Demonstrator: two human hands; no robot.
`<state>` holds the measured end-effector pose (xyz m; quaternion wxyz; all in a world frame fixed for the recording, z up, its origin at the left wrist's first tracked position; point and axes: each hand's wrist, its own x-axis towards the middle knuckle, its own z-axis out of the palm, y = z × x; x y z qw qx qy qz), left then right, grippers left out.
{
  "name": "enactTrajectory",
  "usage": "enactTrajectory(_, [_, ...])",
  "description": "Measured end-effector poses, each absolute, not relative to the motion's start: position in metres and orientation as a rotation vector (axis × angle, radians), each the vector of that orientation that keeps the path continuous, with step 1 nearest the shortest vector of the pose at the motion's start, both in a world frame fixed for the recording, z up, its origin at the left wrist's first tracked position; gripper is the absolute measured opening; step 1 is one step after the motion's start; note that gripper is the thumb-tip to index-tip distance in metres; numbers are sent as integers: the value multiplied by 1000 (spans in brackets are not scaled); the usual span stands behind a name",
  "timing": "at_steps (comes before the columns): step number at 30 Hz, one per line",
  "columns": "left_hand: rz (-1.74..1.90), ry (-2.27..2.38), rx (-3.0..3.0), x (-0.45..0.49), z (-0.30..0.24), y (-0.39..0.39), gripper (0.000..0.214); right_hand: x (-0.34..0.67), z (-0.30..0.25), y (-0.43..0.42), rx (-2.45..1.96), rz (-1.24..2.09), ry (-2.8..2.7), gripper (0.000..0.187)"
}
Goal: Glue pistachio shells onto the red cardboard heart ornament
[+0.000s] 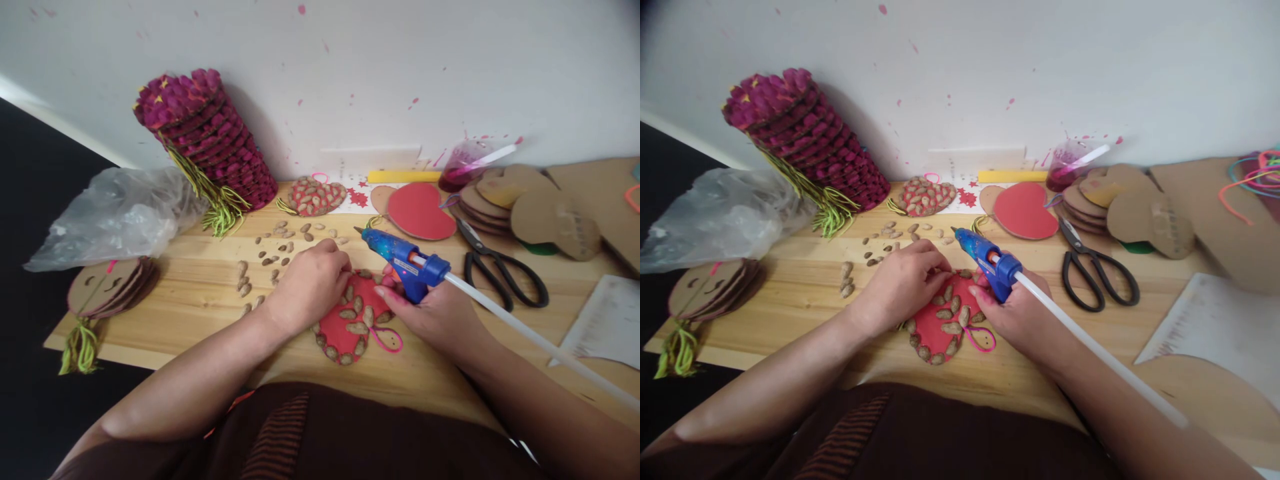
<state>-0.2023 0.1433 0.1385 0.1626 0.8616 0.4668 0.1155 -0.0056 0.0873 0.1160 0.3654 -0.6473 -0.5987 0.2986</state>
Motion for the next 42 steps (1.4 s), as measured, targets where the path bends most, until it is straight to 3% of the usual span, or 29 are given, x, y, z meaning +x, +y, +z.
enactTrajectory(28, [331, 1299, 2520, -198, 137, 142, 21, -4, 111, 89, -1694, 790, -1542, 20])
enactTrajectory(36, [486, 1325, 2424, -207, 131, 144, 13, 4, 116, 95, -1554, 762, -1534, 18])
enactTrajectory(42, [625, 1247, 2457, -220, 134, 156, 18, 5, 122, 100, -1633, 746, -1451, 18])
